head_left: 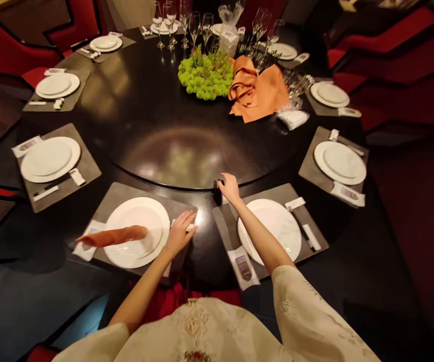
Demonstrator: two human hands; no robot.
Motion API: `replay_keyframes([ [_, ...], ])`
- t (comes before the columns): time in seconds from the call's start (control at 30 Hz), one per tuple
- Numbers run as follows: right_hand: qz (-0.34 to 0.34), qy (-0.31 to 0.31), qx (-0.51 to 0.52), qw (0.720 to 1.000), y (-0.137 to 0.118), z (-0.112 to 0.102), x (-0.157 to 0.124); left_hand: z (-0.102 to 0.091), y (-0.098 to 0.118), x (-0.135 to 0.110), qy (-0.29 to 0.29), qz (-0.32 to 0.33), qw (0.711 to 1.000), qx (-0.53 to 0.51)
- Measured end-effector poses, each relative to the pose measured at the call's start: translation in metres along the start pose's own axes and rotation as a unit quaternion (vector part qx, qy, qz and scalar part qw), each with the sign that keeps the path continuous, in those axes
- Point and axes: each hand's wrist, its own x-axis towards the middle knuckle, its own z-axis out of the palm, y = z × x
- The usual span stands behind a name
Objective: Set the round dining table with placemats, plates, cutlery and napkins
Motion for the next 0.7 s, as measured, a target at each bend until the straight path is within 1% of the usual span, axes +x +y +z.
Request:
replay_keyframes([
  [0.03, -0.027, -0.022, -0.033, 0.999, 0.015, -0.009, 0.014, 0.018, 0.009, 0.039, 0.006, -0.014, 0.999, 0.035],
  [0.07, -0.041, -0.039, -0.063, 0.996, 0.029, -0.018, 0.030, 0.034, 0.014, 0.074, 0.001, -0.030, 0.997, 0.070],
  [0.1, -0.043, -0.051, -0.094, 0.993, 0.044, -0.028, 0.048, 0.047, 0.017, 0.104, -0.004, -0.052, 0.993, 0.102],
  [0.13, -0.039, -0.056, -0.123, 0.990, 0.058, -0.039, 0.067, 0.059, 0.018, 0.128, -0.009, -0.076, 0.989, 0.130],
  [0.17, -0.034, -0.057, -0.151, 0.986, 0.072, -0.049, 0.089, 0.069, 0.017, 0.146, -0.017, -0.100, 0.983, 0.152],
  [0.2, -0.030, -0.056, -0.175, 0.983, 0.085, -0.059, 0.113, 0.076, 0.015, 0.159, -0.023, -0.121, 0.978, 0.171],
  [0.27, -0.016, -0.049, -0.212, 0.976, 0.108, -0.073, 0.164, 0.087, 0.011, 0.169, -0.029, -0.141, 0.969, 0.200],
  [0.33, 0.006, -0.035, -0.235, 0.971, 0.125, -0.080, 0.216, 0.095, 0.007, 0.169, -0.024, -0.137, 0.965, 0.223],
  [0.43, 0.031, -0.010, -0.250, 0.968, 0.141, -0.073, 0.283, 0.101, 0.003, 0.165, -0.019, -0.129, 0.964, 0.230],
  [0.5, 0.046, 0.003, -0.256, 0.966, 0.149, -0.061, 0.317, 0.103, 0.002, 0.164, -0.017, -0.127, 0.965, 0.227],
  [0.6, 0.074, 0.011, -0.260, 0.963, 0.161, -0.046, 0.355, 0.106, 0.001, 0.165, -0.013, -0.129, 0.964, 0.232],
  [0.67, 0.104, -0.014, -0.242, 0.965, 0.170, -0.048, 0.381, 0.107, 0.001, 0.166, -0.015, -0.134, 0.962, 0.236],
  [0.7, 0.111, -0.028, -0.227, 0.967, 0.173, -0.053, 0.395, 0.107, 0.002, 0.167, -0.016, -0.137, 0.961, 0.238],
])
